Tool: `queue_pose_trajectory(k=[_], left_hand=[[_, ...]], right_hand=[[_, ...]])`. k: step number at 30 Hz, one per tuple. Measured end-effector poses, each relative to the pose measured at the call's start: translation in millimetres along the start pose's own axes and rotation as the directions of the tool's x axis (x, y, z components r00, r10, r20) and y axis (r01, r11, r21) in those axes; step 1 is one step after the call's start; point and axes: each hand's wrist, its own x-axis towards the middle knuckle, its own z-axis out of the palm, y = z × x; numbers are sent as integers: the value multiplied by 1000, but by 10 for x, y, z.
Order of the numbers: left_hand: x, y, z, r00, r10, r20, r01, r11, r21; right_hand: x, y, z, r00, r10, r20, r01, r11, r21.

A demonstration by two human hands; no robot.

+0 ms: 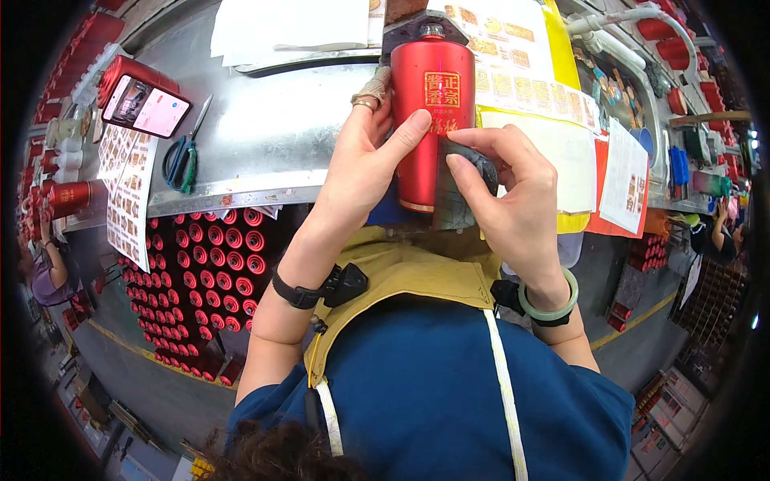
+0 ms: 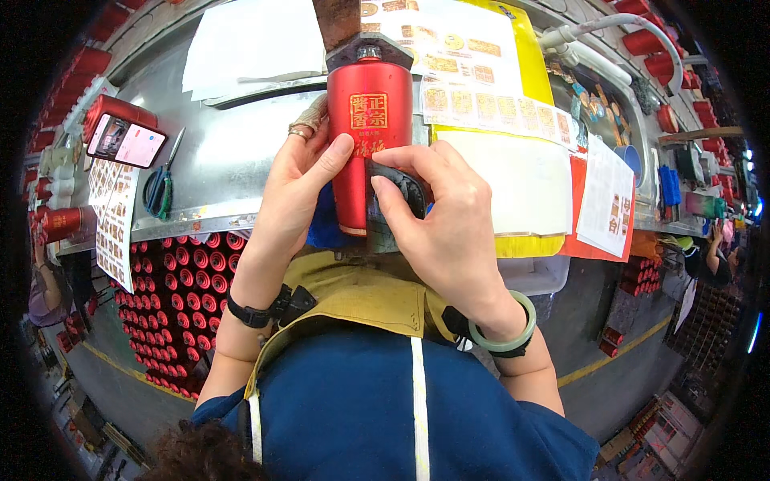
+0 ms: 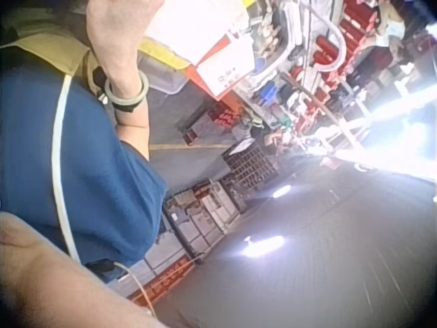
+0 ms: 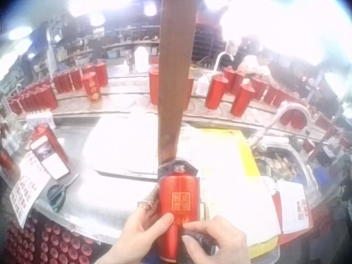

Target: Applying decorative labels and brand stickers to red canisters or liquor bottles.

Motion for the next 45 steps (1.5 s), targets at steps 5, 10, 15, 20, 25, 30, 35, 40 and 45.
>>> queue_pose_trajectory(k=[5, 10, 15, 20, 25, 30, 35, 40, 45], left_hand=[[10, 8, -23, 1000, 9, -15, -10, 999, -44], [19, 100, -163, 989, -28, -145, 31, 999, 15], [24, 82, -75, 999, -6, -48, 4, 999, -35], [-6, 66, 70, 1000, 5, 8, -5, 999, 46], [13, 30, 89, 1000, -2, -24, 4, 996, 86], [24, -16, 77, 999, 27, -23, -25, 994, 109], [-54, -21, -21, 998, -13, -62, 14, 1000, 15], [-135, 56, -234, 974, 18, -228, -14, 1000, 18], [-233, 80, -270, 963, -29, -267, 22, 999, -29]], right_hand=[[42, 117, -96, 996, 23, 89, -38, 986, 160], [382, 233, -467, 988, 27, -151, 41, 904, 426], [525, 334, -325, 999, -28, 31, 18, 960, 278], [657, 337, -322, 987, -160, -16, 161, 981, 112], [682, 112, -318, 958, -278, -66, 277, 961, -26], [732, 54, -302, 928, -354, 113, 367, 920, -137], [939, 18, -264, 628, -768, 125, 736, 535, -414], [391, -95, -88, 422, -766, 485, 892, 445, -74], [1009, -62, -16, 530, -751, 395, 848, 480, -224]])
